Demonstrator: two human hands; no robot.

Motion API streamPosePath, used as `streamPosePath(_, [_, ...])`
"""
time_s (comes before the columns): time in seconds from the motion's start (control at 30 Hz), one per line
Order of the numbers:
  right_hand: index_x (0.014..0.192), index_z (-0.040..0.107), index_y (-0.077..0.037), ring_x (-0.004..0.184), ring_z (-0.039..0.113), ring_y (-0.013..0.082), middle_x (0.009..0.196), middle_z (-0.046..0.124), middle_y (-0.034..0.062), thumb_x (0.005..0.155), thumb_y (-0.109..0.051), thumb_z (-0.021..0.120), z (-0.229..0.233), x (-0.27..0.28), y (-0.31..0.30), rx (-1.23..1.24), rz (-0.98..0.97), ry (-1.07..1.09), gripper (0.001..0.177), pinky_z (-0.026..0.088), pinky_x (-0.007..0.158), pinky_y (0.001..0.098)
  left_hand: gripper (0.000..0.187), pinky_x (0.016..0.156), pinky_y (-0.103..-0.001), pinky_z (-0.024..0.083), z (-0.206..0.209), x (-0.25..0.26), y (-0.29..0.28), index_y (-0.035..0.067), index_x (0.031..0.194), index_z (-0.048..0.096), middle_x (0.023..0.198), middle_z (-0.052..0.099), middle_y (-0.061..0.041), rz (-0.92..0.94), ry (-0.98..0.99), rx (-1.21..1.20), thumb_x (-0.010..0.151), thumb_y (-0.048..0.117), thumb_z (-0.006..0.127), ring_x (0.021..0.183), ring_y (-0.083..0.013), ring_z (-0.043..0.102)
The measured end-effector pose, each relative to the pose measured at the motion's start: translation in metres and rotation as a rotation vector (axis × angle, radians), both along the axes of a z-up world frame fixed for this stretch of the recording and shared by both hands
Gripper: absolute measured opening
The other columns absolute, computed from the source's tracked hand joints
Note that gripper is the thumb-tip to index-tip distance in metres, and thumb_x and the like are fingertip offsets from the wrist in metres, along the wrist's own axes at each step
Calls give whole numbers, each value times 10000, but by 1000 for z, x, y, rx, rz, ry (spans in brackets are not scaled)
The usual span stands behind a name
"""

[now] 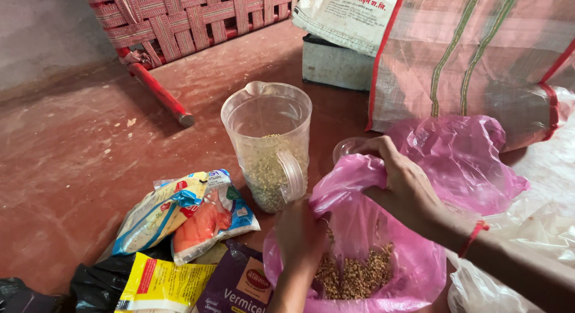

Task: The person scoops green split peas from a pink plastic bag and transfers them into a clear plastic pitcher. They repeat this process several times, then pour the remaining peas from the bag into the pitcher and secure the lid.

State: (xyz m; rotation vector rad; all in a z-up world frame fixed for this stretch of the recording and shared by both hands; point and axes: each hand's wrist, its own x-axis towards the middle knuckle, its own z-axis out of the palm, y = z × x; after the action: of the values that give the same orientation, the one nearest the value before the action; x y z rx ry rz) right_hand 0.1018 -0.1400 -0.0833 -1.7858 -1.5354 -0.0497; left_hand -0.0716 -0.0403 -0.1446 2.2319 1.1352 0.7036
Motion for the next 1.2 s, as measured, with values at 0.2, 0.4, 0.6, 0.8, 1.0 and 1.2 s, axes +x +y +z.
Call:
streamPosePath(0.2, [1446,315,83,1305,439,398,1409,435,282,569,-500,943,-51,53,-4,-144,-181,-119,1226,420,1058,497,671,1066,-494,374,-5,-4,-7,67,1265,665,1144,736,-130,39,-25,139,659,232,901,1099,-283,655])
streamPosePath(0.4, [1357,365,84,1167,582,330,1297,507,231,705,-674,833,-108,77,-44,-657,-457,129,1104,580,942,444,779,1151,-522,299,-10,-38,-29,61,1332,563,1327,644,-127,123,10,285,662,249,913,1250,-290,572])
streamPosePath(0.6, [907,821,-11,666,735,209,768,786,100,729,-483,804,-138,67,-68,-832,-381,319,505,589,675,391,1129,1073,-497,415,-25,-55,-57,-10,1514,402,1442,496,-269,522,26,-51,592,303,975,1322,-398,498])
streamPosePath(0.8, [948,819,-42,640,712,207,718,781,90,784,-291,780,-120,24,-62,-519,-241,509,300,564,628,391,609,1012,-462,495,-39,-48,-48,-4,1193,599,1171,638,-228,361,250,-417,710,248,873,1163,-392,608])
streamPosePath(1.0, [1143,607,-54,711,720,323,791,735,145,840,-242,719,-48,-25,-55,-247,-251,121,373,535,642,460,324,869,-494,535,-52,-33,-39,-97,914,659,962,681,-297,297,-47,-328,709,128,770,894,-432,702])
streamPosePath(1.2, [1214,503,-41,769,691,418,814,697,217,826,-299,758,-22,-37,-50,-192,-329,8,531,521,671,513,294,822,-461,538,-41,-11,-42,-101,957,618,915,699,-278,237,-299,-506,757,91,716,859,-386,732])
